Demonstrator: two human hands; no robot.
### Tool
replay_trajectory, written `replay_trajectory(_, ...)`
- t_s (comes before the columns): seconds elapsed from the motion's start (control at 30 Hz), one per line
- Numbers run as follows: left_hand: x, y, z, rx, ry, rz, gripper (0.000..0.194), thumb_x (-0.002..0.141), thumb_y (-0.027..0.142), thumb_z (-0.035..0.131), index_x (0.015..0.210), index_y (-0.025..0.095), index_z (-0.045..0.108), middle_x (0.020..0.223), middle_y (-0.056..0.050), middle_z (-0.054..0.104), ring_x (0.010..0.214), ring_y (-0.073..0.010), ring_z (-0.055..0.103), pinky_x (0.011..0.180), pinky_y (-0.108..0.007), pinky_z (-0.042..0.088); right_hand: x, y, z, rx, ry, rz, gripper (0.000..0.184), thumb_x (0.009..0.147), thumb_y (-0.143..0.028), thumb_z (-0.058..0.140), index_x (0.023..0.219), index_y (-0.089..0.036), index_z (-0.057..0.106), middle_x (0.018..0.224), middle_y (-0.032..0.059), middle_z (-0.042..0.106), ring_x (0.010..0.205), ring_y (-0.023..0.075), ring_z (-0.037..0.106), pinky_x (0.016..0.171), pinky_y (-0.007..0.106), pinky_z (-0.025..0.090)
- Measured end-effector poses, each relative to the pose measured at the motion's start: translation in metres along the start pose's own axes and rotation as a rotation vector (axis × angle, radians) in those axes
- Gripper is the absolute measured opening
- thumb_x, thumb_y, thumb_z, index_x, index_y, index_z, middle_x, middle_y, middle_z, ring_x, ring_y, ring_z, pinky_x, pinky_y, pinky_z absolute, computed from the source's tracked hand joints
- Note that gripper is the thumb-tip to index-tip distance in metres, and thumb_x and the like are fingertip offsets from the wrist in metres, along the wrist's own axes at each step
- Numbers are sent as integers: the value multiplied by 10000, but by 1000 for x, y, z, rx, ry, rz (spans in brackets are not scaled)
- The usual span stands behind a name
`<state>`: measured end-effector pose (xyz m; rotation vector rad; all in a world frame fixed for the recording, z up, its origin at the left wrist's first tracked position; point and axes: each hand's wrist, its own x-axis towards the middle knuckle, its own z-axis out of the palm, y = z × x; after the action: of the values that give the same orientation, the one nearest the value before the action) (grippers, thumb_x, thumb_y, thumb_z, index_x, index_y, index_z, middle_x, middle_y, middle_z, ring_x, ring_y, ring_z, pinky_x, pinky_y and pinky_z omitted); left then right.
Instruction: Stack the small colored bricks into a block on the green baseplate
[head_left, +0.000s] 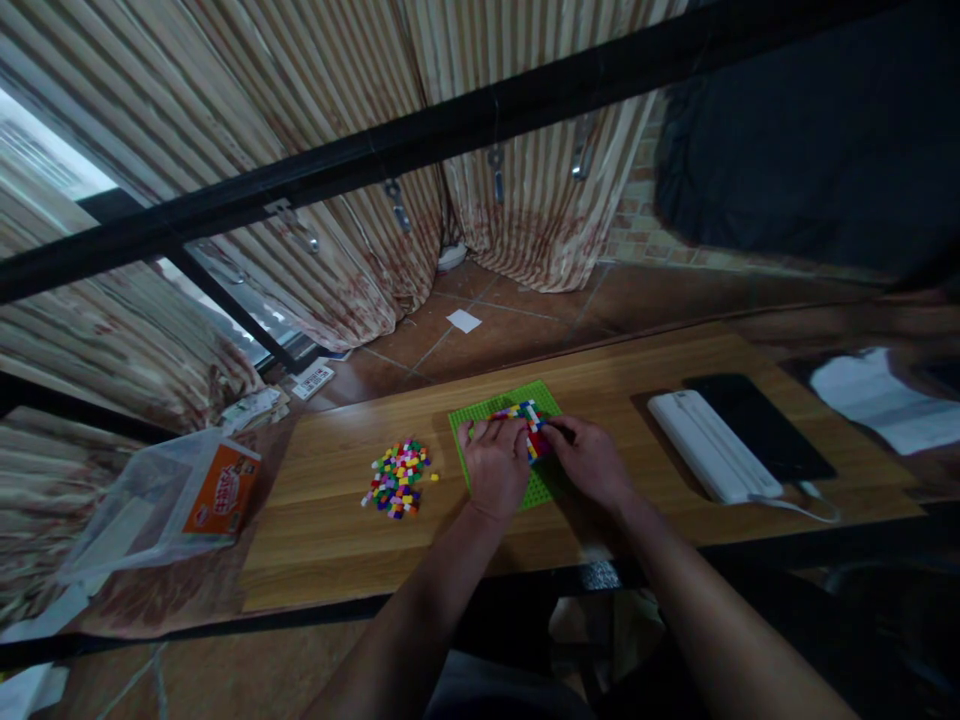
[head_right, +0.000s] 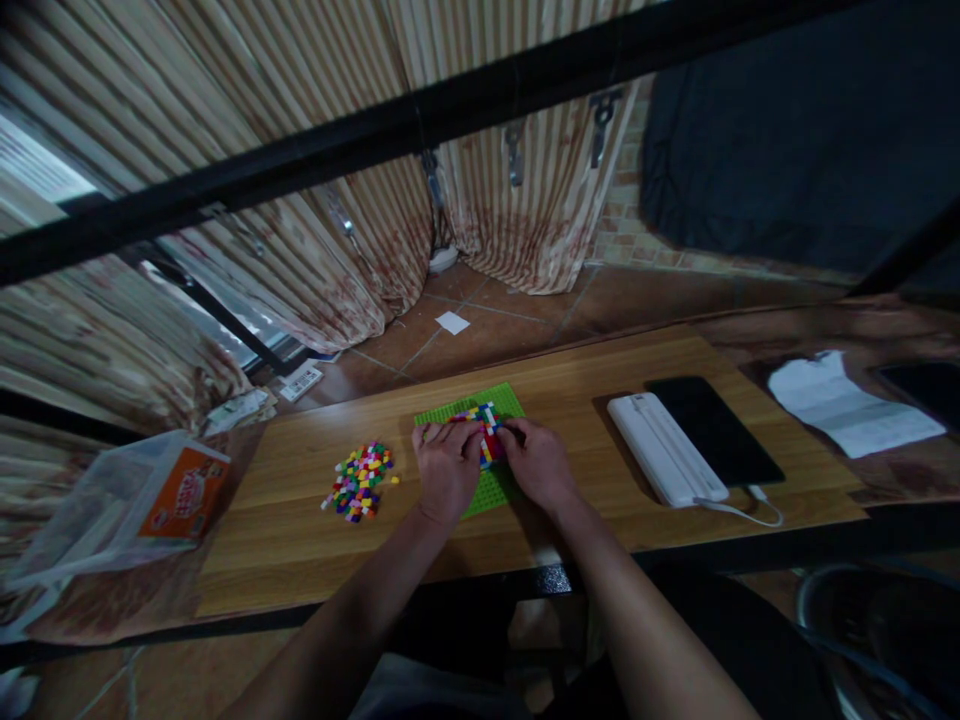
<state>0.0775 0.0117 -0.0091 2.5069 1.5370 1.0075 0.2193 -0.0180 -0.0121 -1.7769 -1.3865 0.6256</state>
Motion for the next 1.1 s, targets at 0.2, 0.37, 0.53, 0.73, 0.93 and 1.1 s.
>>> replay_trajectory(0.2,-1,3,0,3,-1,-34,127,919,230,586,923,266,707,866,3,762,842,-205,634,1002,-430,305,1,0,0,-12,-10,31,285,918,-335,510,987,-190,745,972,90,760,867,222,696,817,336,502)
replay_trajectory(0.37,-2,2,-1,12,-28,-39,133,924,229,574,952,269,697,902,8,759,870,-205,629,1011,-436,297,0,1,1,-6,0,8,289,922,-331,507,1000,-182,742,996,96,759,895,222,695,840,334,501)
replay_trajectory(0.53,0,4,-3,56,-49,-1,155,937,261,549,934,275,704,943,-7,752,901,-214,619,1001,-445,308,0,2,1,-13,-1,-11,295,927,-327,497,994,-179,743,995,101,757,889,225,695,830,337,506)
replay_trajectory(0.73,2,6,-3,48,-54,-6,178,949,261,526,914,253,701,950,-24,746,909,-215,617,1000,-449,312,0,1,0,-16,1,-24,288,925,-337,497,981,-202,745,980,82,762,882,216,696,827,334,508)
replay_trajectory(0.93,5,6,-2,7,-67,-7,198,964,274,515,904,263,703,989,-12,739,930,-201,611,1011,-435,303,1,2,1,-3,-3,-20,308,929,-341,483,994,-190,744,992,92,760,884,216,694,824,333,504)
replay_trajectory(1.1,6,6,-2,-11,-67,-17,185,952,285,548,889,284,722,995,-5,734,942,-198,605,969,-418,333,1,2,1,0,-15,-10,309,930,-345,487,1003,-185,741,1004,94,758,894,222,693,829,341,499)
